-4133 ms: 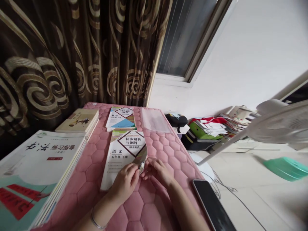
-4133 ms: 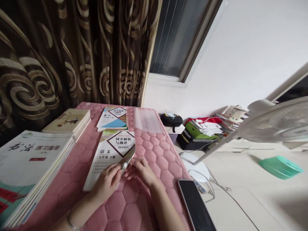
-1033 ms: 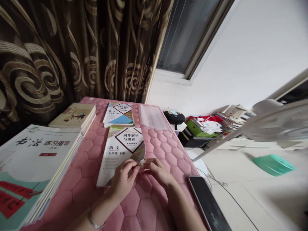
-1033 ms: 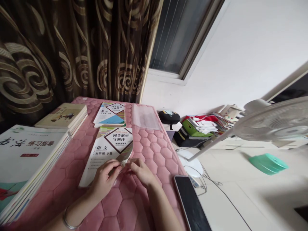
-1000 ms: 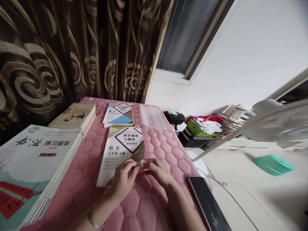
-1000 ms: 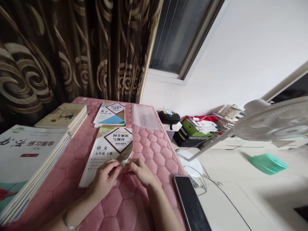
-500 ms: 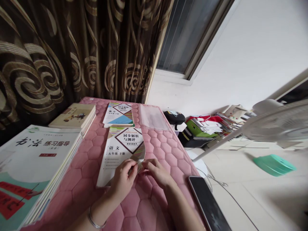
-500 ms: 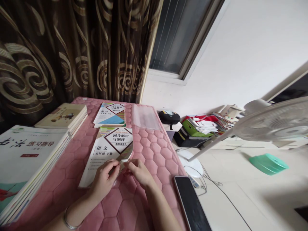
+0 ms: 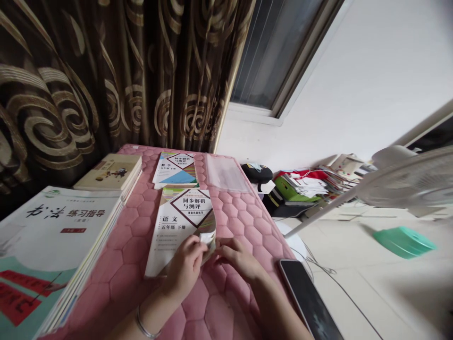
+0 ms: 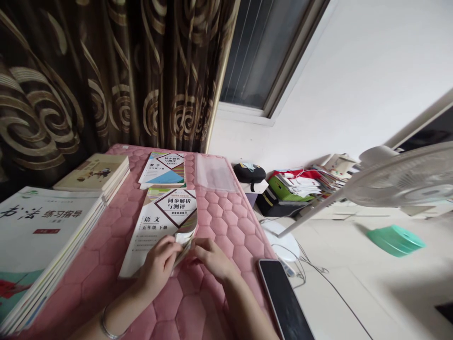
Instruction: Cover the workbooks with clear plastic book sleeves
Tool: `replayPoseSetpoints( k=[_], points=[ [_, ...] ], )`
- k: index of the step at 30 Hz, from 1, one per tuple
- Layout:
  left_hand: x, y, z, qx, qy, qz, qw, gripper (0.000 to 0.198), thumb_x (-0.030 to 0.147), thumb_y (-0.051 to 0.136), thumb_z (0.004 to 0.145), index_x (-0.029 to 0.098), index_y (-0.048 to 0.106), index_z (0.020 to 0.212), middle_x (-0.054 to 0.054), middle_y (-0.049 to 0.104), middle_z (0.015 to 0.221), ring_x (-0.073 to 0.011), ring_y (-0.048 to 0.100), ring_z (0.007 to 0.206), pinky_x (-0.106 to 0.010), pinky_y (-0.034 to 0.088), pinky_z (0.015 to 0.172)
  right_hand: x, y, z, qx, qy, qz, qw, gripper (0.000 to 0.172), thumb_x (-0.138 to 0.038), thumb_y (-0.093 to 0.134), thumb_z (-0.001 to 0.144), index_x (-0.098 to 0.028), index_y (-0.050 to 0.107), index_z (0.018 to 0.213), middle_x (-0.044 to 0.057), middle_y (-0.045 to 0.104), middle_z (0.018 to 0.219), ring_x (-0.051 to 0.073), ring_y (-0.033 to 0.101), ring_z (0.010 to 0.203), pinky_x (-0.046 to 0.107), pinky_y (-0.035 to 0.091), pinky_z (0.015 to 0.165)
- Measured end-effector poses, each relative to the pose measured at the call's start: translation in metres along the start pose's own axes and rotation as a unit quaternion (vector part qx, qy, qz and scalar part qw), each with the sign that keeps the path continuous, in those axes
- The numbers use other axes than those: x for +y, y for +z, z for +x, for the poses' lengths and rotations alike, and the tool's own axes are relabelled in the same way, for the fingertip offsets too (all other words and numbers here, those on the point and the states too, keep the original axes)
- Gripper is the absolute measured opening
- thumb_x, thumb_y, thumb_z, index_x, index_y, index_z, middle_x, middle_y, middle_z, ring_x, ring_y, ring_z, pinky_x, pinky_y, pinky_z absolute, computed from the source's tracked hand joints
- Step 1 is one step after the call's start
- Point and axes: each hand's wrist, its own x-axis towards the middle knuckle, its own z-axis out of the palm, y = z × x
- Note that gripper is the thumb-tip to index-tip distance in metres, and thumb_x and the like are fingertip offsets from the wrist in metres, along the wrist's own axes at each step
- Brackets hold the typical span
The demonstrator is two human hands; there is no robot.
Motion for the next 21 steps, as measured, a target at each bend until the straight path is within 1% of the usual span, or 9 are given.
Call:
replayPoseSetpoints(
  k=[3,5,7,9,11,14,16,19,21],
  points=[
    [0.002,0.007,-0.006,-0.075,0.018,0.047,0.996,0.028,0.003,0.046,0.08,0.021,0.066,0.081,-0.004,0.062,0.081,-0.0152,0.063,0.069,-0.026,0.054,0.063,0.02,-0.011,-0.012,0.061,0.017,-0.088,0.994,0.016,-0.033,0.061,0.072,-0.018,0.062,0.065,0.001,0.062,0.064,0.014,0.055,0.062,0.028,0.044,0.061],
    [0.003,0.013,-0.01,-0.115,0.028,0.065,0.991,0.025,0.004,0.05,0.078,0.021,0.067,0.084,-0.005,0.061,0.083,-0.0176,0.063,0.072,-0.029,0.055,0.064,0.035,-0.017,-0.022,0.123,0.023,-0.158,0.98,0.016,-0.031,0.06,0.071,-0.02,0.056,0.06,-0.001,0.058,0.058,0.014,0.051,0.056,0.027,0.04,0.055],
    [0.004,0.016,-0.013,-0.139,0.027,0.075,0.987,0.022,0.007,0.054,0.077,0.021,0.067,0.086,-0.005,0.06,0.086,-0.0199,0.063,0.077,-0.032,0.057,0.067,0.047,-0.02,-0.033,0.186,-0.004,-0.214,0.959,0.014,-0.03,0.058,0.073,-0.022,0.054,0.062,0.0,0.057,0.059,0.016,0.052,0.058,0.028,0.04,0.055],
    [0.004,0.017,-0.015,-0.152,0.022,0.078,0.985,0.02,0.008,0.057,0.078,0.022,0.067,0.088,-0.005,0.06,0.088,-0.0212,0.063,0.082,-0.034,0.058,0.071,0.053,-0.02,-0.043,0.226,-0.06,-0.252,0.939,0.008,-0.027,0.057,0.076,-0.022,0.056,0.07,0.002,0.061,0.066,0.018,0.055,0.064,0.029,0.043,0.06],
    [0.003,0.016,-0.015,-0.16,0.022,0.078,0.984,0.022,0.007,0.058,0.078,0.022,0.067,0.09,-0.005,0.06,0.09,-0.0217,0.063,0.085,-0.036,0.058,0.074,0.052,-0.017,-0.049,0.223,-0.112,-0.287,0.925,0.006,-0.023,0.054,0.08,-0.022,0.06,0.079,0.004,0.064,0.077,0.019,0.058,0.071,0.029,0.045,0.066],
    [0.002,0.015,-0.014,-0.164,0.034,0.08,0.983,0.027,0.003,0.058,0.077,0.023,0.067,0.094,-0.005,0.06,0.092,-0.0214,0.063,0.085,-0.035,0.058,0.073,0.046,-0.014,-0.05,0.165,-0.147,-0.341,0.914,0.02,-0.017,0.048,0.086,-0.022,0.066,0.09,0.006,0.065,0.092,0.018,0.061,0.081,0.029,0.047,0.073],
    [0.002,0.015,-0.013,-0.162,0.045,0.08,0.983,0.029,0.002,0.057,0.077,0.022,0.067,0.095,-0.005,0.06,0.092,-0.0205,0.062,0.085,-0.034,0.057,0.072,0.045,-0.013,-0.046,0.129,-0.156,-0.384,0.901,0.025,-0.013,0.046,0.087,-0.022,0.069,0.094,0.006,0.064,0.095,0.018,0.061,0.084,0.029,0.047,0.075],
    [0.001,0.015,-0.014,-0.164,0.052,0.071,0.983,0.028,0.002,0.056,0.079,0.022,0.066,0.095,-0.004,0.059,0.092,-0.0194,0.062,0.085,-0.032,0.057,0.074,0.046,-0.016,-0.043,0.106,-0.173,-0.437,0.876,0.027,-0.007,0.048,0.082,-0.021,0.07,0.086,0.005,0.063,0.091,0.017,0.059,0.083,0.029,0.046,0.074],
    [0.001,0.016,-0.014,-0.167,0.05,0.066,0.982,0.028,0.002,0.055,0.079,0.022,0.066,0.095,-0.005,0.059,0.092,-0.0194,0.062,0.085,-0.033,0.057,0.075,0.048,-0.018,-0.043,0.1,-0.183,-0.448,0.869,0.026,-0.003,0.049,0.077,-0.02,0.068,0.076,0.004,0.061,0.087,0.017,0.058,0.081,0.027,0.046,0.073]
  ],
)
